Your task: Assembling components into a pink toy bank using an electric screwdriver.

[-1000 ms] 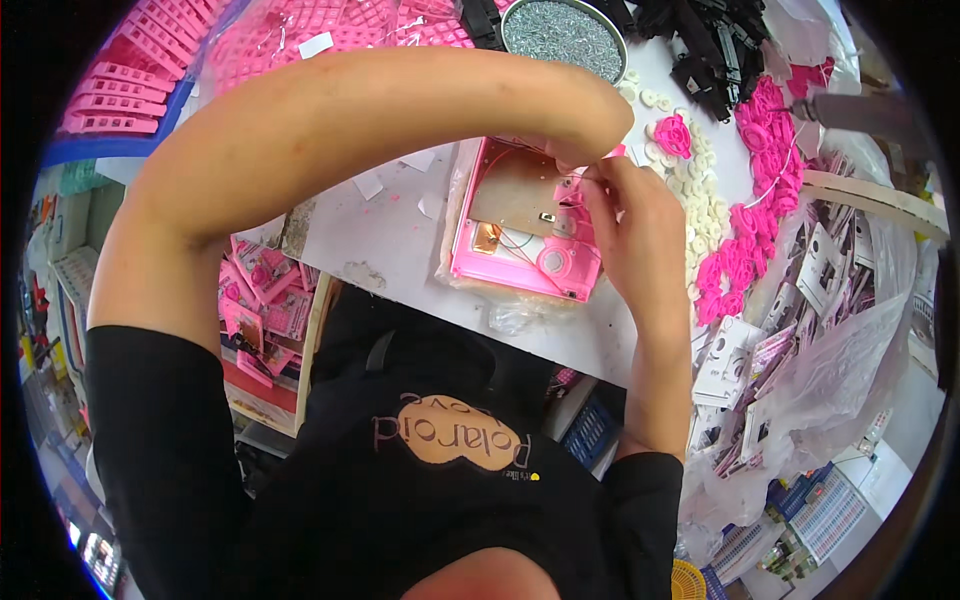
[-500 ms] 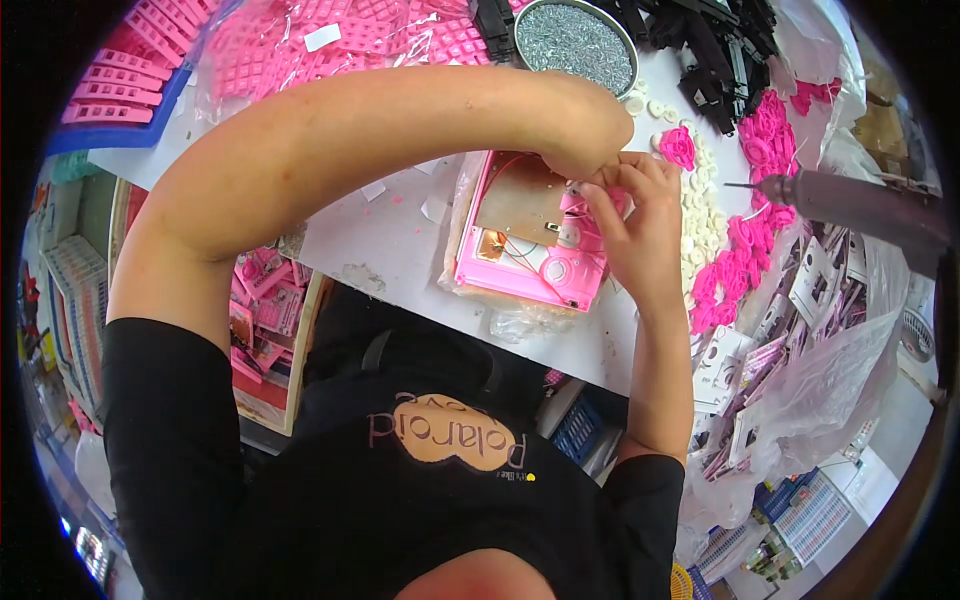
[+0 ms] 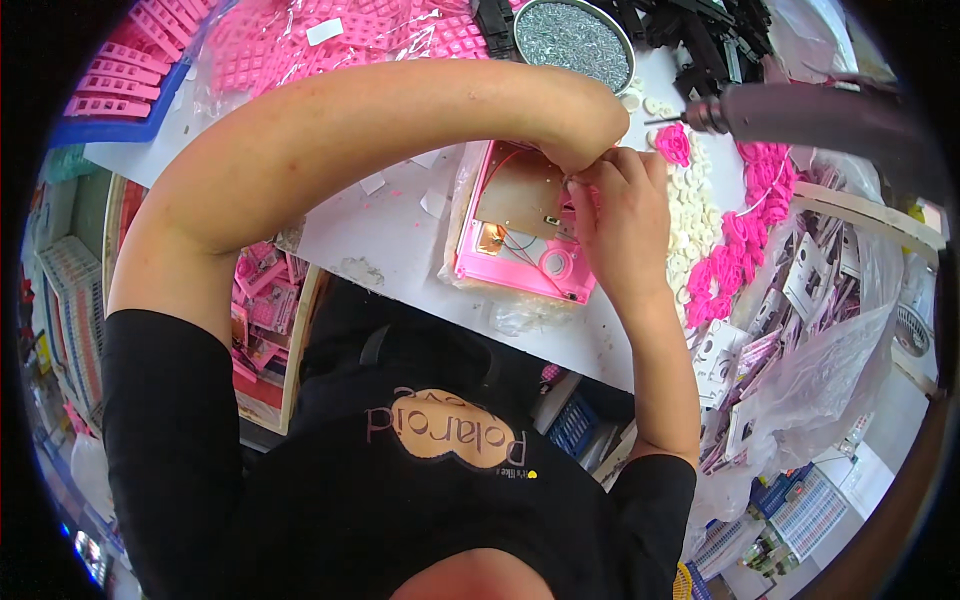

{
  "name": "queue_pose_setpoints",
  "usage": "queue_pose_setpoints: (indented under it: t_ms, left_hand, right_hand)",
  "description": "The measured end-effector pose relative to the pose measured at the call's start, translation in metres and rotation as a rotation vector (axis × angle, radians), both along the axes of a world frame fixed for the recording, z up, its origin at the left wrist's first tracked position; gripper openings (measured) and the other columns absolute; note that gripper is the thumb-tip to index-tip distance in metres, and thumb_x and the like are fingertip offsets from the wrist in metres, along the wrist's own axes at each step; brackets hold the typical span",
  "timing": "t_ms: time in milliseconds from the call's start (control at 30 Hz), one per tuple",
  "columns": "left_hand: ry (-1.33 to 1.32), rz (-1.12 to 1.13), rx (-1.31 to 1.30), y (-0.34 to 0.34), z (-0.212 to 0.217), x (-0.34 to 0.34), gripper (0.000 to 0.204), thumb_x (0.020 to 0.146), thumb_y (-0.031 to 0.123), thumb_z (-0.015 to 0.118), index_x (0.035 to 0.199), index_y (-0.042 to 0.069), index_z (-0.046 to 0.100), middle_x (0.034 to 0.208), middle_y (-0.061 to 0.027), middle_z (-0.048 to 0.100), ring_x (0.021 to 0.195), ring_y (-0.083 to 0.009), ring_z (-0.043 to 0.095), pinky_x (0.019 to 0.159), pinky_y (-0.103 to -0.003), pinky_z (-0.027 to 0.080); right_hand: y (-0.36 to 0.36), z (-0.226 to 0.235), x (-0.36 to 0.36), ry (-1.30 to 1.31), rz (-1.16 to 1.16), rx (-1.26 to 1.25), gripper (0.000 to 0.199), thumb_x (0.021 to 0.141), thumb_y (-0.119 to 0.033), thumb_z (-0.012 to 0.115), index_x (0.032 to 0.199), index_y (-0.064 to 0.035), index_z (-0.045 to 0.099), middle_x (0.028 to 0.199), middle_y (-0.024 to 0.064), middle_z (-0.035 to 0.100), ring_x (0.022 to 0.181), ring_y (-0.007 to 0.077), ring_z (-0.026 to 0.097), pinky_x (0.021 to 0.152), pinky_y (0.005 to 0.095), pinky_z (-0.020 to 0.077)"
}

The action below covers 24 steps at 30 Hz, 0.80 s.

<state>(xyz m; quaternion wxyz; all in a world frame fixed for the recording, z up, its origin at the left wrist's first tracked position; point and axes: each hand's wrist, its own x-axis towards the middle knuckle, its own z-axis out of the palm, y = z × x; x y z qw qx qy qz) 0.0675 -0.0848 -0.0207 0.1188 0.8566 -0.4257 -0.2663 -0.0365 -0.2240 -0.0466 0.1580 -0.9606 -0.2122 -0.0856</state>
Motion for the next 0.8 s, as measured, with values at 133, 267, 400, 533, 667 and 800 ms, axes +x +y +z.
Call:
queue_pose_setpoints:
  t_ms: [133,267,400,533,667,800]
  left_hand:
    - [-0.041,0.014,0.012,-0.001,-0.006,-0.002,0.019,0.069,0.009,0.071,0.087,0.005,0.076,0.087,-0.0172,0.073,0.083,-0.0342,0.07,0.071,-0.046,0.055]
    - [-0.04,-0.015,0.033,-0.004,-0.012,0.0,0.019,0.068,0.007,0.071,0.087,0.005,0.076,0.086,-0.0159,0.073,0.084,-0.0329,0.071,0.072,-0.044,0.055]
    - [-0.035,-0.026,0.038,-0.005,-0.008,-0.001,0.019,0.07,0.007,0.07,0.088,0.006,0.076,0.085,-0.0151,0.073,0.084,-0.0321,0.07,0.071,-0.044,0.055]
    - [-0.04,-0.031,0.055,-0.005,-0.007,-0.001,0.018,0.071,0.008,0.07,0.088,0.007,0.076,0.085,-0.0153,0.073,0.083,-0.032,0.07,0.071,-0.044,0.055]
    - [-0.056,-0.075,0.049,-0.006,-0.01,0.002,0.016,0.072,0.008,0.07,0.086,0.006,0.076,0.084,-0.0156,0.072,0.082,-0.0321,0.07,0.071,-0.044,0.054]
    - [-0.051,-0.109,0.025,-0.004,-0.01,0.003,0.014,0.073,0.009,0.069,0.084,0.005,0.075,0.084,-0.0156,0.072,0.081,-0.033,0.07,0.071,-0.044,0.054]
  right_hand:
    - [-0.01,-0.005,-0.019,0.014,0.059,0.069,0.021,0.078,-0.006,0.072,0.099,-0.0049,0.071,0.106,0.0091,0.065,0.097,0.0325,0.056,0.085,0.0424,0.0493]
    - [-0.007,-0.001,-0.034,-0.029,0.105,-0.047,0.023,0.08,-0.008,0.072,0.102,-0.006,0.072,0.111,0.0087,0.066,0.099,0.0324,0.058,0.083,0.0394,0.0532]
    - [-0.011,0.016,-0.021,0.108,0.189,-0.157,0.024,0.078,-0.009,0.068,0.102,-0.0064,0.072,0.108,0.0068,0.066,0.098,0.0302,0.059,0.077,0.0365,0.0555]
    - [-0.01,0.015,-0.025,0.077,0.179,-0.14,0.027,0.078,-0.006,0.067,0.105,-0.005,0.071,0.106,0.0077,0.066,0.097,0.0282,0.06,0.078,0.0372,0.0551]
    - [-0.019,0.01,-0.022,0.115,0.158,0.099,0.028,0.082,-0.003,0.069,0.11,-0.0041,0.07,0.11,0.0097,0.067,0.1,0.0296,0.061,0.083,0.0389,0.0526]
    - [-0.017,0.0,-0.025,0.049,0.107,0.096,0.031,0.079,-0.003,0.069,0.109,-0.0028,0.07,0.109,0.0098,0.066,0.099,0.0305,0.06,0.083,0.0395,0.0521]
